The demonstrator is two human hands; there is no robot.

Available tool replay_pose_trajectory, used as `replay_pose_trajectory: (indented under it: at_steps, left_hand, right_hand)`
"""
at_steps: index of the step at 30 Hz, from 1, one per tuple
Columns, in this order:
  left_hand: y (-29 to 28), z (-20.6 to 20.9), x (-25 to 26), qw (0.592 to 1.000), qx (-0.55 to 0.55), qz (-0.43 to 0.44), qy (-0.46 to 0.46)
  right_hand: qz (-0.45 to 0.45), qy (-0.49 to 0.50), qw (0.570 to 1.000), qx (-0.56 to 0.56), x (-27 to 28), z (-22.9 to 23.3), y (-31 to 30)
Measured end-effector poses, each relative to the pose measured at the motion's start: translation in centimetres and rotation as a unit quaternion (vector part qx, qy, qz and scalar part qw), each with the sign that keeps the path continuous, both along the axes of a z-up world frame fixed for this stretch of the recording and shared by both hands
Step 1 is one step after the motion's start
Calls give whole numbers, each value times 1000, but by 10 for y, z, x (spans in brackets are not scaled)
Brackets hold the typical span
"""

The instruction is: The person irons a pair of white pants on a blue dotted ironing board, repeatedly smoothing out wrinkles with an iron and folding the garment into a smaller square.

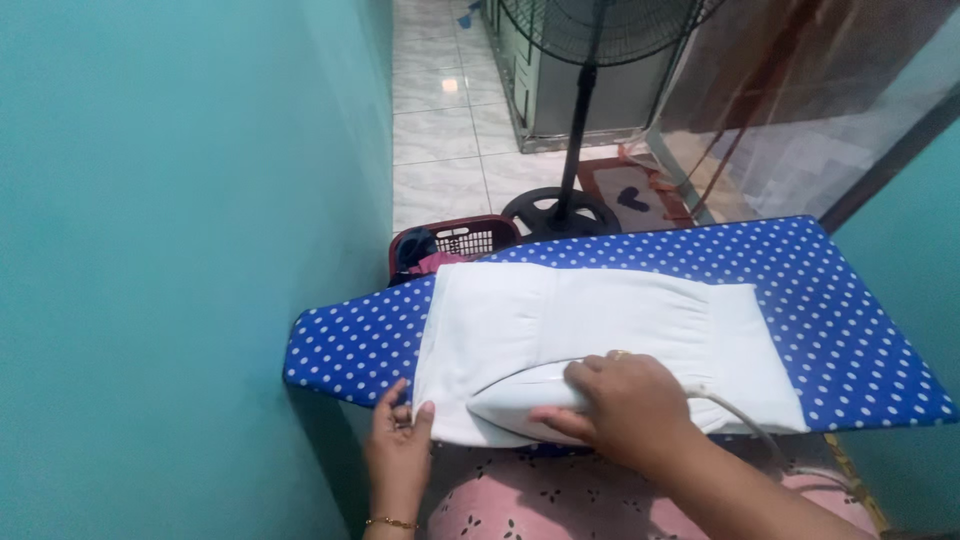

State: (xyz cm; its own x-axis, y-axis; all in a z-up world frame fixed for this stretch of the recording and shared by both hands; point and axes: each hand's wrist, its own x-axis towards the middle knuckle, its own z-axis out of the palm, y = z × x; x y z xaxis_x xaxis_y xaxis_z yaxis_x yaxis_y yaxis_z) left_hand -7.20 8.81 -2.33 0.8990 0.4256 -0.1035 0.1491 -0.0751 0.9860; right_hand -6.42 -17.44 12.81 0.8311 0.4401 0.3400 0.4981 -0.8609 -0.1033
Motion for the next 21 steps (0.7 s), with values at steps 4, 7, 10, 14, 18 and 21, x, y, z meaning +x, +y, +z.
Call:
replay_pose_trajectory:
  at_steps: [4, 7, 10, 14, 18, 21]
  left_hand:
    - [9, -8, 4, 994, 24, 72, -81]
    - [18, 4, 6, 994, -8, 77, -82]
    - [20, 11, 7, 992, 18, 77, -95]
    - [16, 14, 5, 991, 23, 56, -117]
    - [14, 29, -7, 987, 161, -6, 4]
    - [12, 41, -13, 943, 324, -28, 75]
  right_hand:
    - [45, 19, 999, -16, 3, 0, 30]
    - [55, 62, 996, -28, 2, -1, 54]
    - [76, 54, 995, -22, -3, -4, 72]
    - [72, 83, 993, -41, -5, 1, 66]
    - [-13, 156, 983, -96, 4, 11, 28]
    - [-114, 154, 975, -114, 5, 21, -16]
